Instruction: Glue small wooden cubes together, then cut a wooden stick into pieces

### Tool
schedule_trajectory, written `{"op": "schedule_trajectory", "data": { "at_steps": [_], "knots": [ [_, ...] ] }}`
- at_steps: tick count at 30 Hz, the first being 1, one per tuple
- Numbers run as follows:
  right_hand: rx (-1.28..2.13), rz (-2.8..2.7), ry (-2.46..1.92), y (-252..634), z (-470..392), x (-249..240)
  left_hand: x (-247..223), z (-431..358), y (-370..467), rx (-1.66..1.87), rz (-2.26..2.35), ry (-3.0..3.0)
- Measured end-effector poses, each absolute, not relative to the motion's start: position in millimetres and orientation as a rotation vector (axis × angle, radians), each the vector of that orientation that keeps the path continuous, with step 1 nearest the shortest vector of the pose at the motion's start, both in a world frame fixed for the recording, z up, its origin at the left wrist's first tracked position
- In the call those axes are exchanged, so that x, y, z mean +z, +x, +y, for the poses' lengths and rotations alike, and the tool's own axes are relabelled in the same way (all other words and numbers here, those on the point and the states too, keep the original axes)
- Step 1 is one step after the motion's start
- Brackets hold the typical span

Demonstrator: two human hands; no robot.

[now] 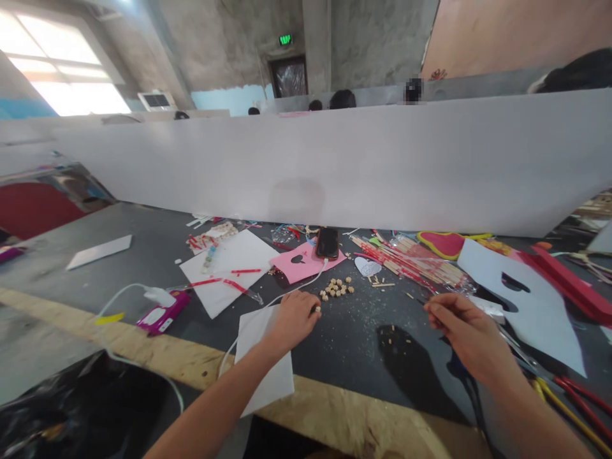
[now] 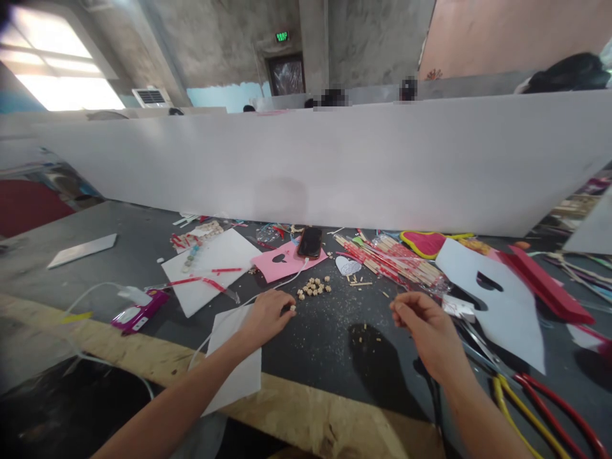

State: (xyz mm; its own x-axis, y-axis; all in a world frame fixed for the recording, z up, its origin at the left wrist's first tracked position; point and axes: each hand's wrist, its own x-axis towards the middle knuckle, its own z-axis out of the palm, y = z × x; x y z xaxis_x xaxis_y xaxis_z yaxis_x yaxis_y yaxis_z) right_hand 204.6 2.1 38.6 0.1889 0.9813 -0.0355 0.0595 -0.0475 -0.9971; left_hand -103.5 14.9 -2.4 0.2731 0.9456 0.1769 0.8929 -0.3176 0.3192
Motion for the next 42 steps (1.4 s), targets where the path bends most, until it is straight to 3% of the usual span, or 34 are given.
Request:
{"op": "schedule_trajectory", "data": {
  "at_steps": [19,42],
  "knots": [
    [1.347,-1.447,-1.434,156,-14,25,-2,62,-47,0.431,1.782,2.495],
    [1.793,-1.169,-1.176,115,16,6,11,18,-50,0.826,1.398,2.423]
  ]
}}
